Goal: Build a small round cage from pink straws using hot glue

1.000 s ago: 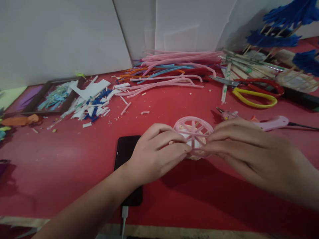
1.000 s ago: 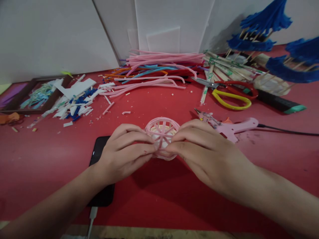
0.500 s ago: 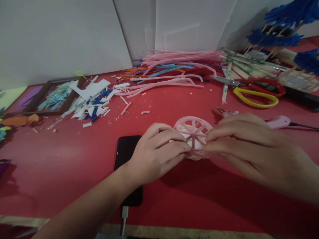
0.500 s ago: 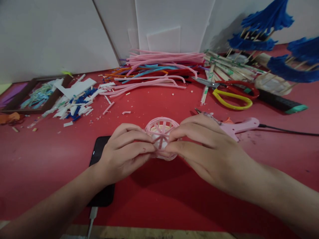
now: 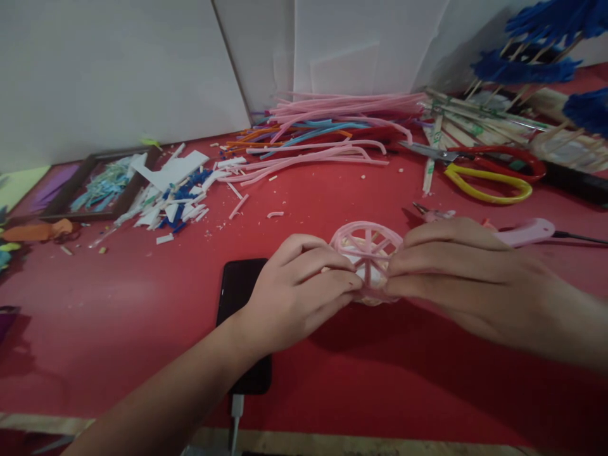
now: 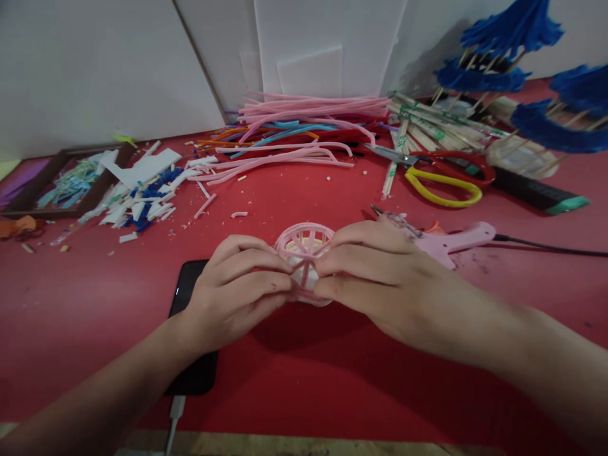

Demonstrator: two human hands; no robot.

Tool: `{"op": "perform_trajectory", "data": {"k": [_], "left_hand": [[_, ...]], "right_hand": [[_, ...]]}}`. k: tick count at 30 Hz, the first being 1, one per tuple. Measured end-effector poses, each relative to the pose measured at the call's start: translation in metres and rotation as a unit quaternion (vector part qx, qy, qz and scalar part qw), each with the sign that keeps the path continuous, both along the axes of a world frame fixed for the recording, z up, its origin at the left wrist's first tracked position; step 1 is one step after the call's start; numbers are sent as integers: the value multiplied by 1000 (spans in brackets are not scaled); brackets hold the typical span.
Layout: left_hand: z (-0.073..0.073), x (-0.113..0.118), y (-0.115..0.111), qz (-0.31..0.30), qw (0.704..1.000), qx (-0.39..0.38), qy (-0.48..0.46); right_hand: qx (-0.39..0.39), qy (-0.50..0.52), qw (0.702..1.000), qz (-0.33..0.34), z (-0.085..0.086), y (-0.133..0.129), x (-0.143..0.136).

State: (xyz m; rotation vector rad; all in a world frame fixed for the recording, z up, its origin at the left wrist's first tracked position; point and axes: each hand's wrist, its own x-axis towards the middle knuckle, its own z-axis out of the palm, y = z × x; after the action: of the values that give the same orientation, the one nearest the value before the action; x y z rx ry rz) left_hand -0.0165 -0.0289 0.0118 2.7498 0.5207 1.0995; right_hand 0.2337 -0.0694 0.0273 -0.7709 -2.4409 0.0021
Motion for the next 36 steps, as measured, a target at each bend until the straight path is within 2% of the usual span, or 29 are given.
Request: {"op": "perform_trajectory", "data": {"k": [6, 14, 19, 26, 32, 36], "left_hand": [[-2, 0, 0, 3, 1000, -17, 2], [0, -1, 7, -22, 999, -23, 13], [-2, -4, 11, -8, 999, -39, 4], [5, 3, 2, -67, 995, -79, -18], [0, 5, -1, -36, 999, -34, -21], [2, 6, -3, -31, 999, -14, -15]], "right_hand": [[-40, 23, 999, 8, 0, 2, -2], [-158, 15, 987, 20, 12, 7, -6], [-167, 40, 985, 1, 9, 4, -11], [-181, 48, 982, -8, 6, 0, -13], [-215, 25, 976, -3, 11, 3, -10], [-203, 7, 979, -7, 15, 6, -10]]}}
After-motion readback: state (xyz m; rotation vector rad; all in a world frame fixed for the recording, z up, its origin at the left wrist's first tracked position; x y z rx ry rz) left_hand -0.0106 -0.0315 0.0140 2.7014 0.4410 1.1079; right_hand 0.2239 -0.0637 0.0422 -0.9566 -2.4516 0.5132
